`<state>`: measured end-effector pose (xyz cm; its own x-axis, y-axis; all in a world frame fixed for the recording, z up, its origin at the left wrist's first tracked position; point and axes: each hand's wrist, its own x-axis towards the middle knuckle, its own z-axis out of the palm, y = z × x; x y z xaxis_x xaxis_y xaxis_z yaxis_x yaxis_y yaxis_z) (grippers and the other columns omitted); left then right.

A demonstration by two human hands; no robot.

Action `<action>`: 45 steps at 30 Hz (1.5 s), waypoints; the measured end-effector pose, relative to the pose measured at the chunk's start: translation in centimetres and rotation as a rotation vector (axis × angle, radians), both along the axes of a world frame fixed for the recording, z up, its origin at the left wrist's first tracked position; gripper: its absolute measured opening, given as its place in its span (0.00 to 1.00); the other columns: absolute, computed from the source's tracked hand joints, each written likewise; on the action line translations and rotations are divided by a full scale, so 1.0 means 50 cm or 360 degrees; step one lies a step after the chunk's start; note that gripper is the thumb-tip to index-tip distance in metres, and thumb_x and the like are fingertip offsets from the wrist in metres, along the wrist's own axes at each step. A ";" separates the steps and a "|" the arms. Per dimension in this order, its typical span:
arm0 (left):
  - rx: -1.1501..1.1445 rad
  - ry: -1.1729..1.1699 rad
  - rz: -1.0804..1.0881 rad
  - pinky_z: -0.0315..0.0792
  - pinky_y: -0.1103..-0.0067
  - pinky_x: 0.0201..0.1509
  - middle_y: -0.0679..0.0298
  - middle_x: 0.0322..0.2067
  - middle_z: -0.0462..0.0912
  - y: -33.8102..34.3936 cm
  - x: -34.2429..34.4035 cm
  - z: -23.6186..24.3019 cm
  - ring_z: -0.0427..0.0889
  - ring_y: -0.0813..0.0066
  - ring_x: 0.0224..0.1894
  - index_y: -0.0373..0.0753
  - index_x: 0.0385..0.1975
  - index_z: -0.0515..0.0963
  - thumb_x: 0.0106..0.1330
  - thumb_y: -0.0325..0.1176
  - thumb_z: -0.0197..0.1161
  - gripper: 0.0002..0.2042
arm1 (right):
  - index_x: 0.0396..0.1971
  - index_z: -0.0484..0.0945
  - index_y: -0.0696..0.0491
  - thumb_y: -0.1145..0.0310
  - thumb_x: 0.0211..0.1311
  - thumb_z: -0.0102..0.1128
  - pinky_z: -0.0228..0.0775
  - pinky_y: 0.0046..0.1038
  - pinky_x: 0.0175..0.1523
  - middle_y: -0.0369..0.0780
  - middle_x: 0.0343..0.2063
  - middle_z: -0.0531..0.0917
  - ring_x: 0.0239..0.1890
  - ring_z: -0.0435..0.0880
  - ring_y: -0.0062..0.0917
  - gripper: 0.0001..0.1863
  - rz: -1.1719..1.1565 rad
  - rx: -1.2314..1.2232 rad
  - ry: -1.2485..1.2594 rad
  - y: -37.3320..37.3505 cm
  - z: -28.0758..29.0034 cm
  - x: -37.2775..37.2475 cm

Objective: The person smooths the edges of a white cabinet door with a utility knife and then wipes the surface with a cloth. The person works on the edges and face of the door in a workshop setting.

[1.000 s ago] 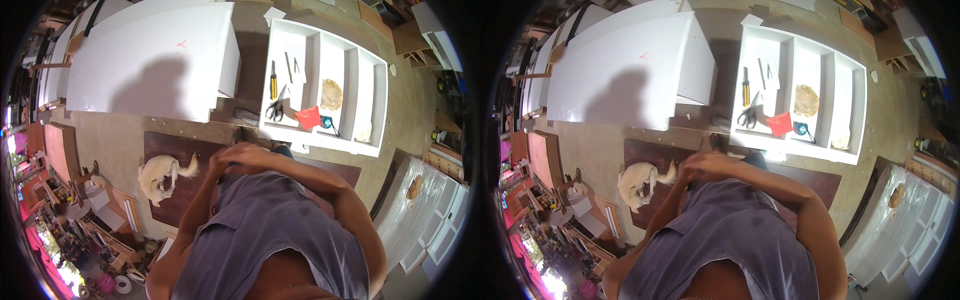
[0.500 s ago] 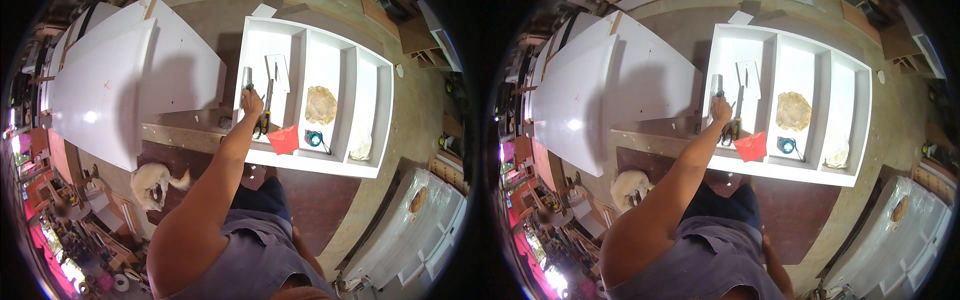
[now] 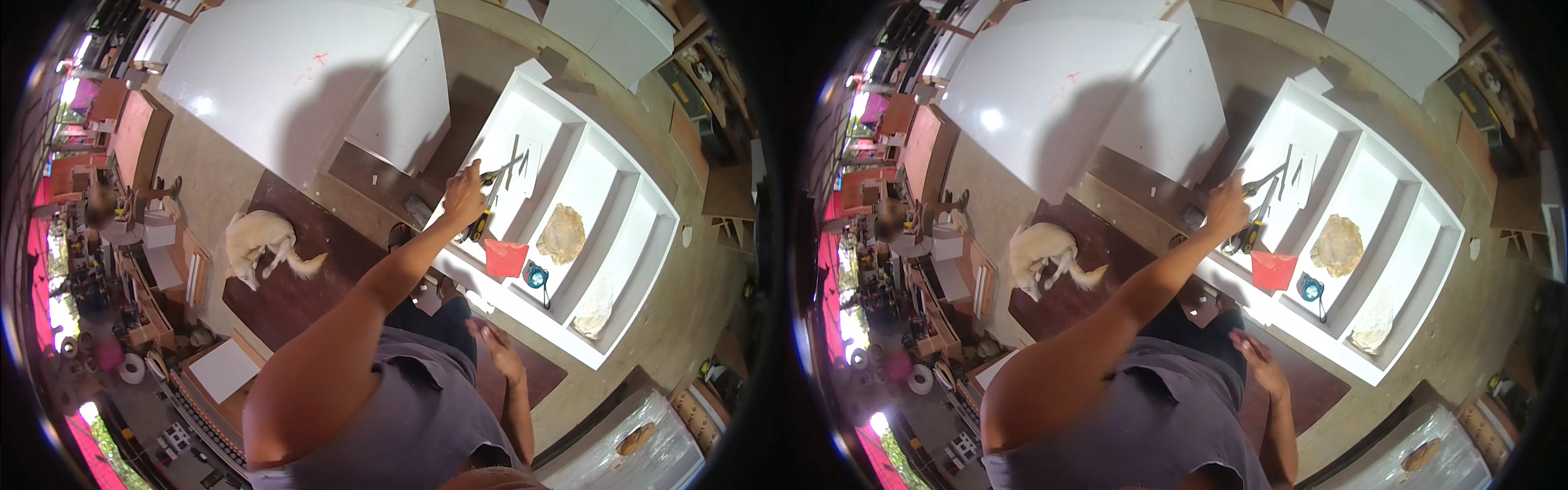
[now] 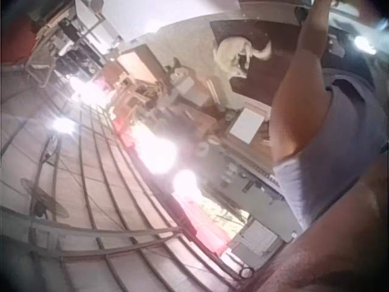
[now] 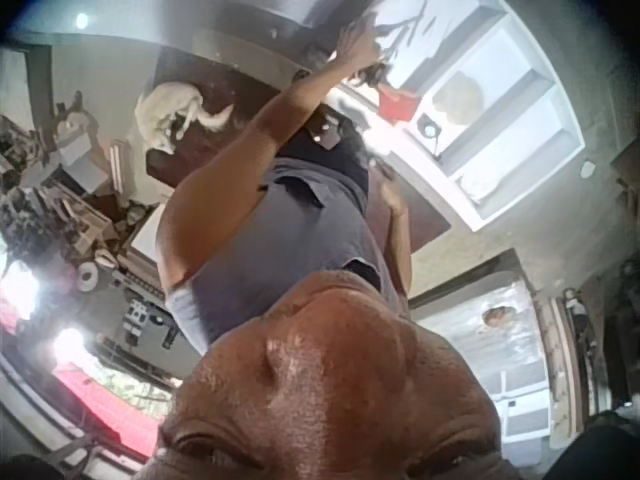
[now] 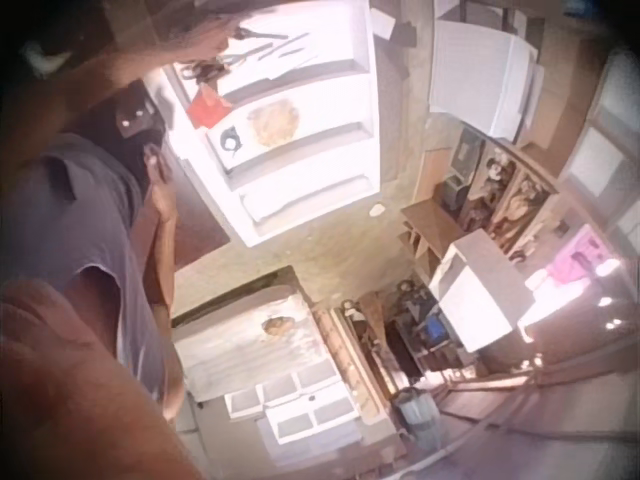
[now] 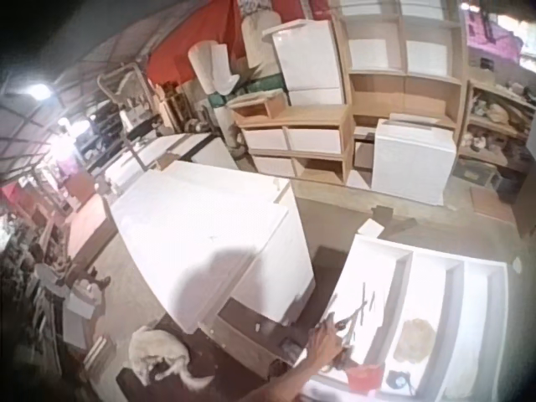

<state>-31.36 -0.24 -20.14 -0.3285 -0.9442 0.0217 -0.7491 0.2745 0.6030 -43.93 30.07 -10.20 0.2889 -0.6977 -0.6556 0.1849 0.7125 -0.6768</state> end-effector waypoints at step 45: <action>-0.0532 -0.0141 0.0761 0.78 0.64 0.37 0.54 0.34 0.85 0.071 0.516 0.542 0.85 0.53 0.32 0.50 0.53 0.81 0.66 0.30 0.61 0.16 | 0.49 0.84 0.53 0.51 0.65 0.61 0.74 0.33 0.54 0.45 0.43 0.86 0.48 0.85 0.38 0.22 0.0865 -0.2310 0.0889 -0.986 0.424 0.443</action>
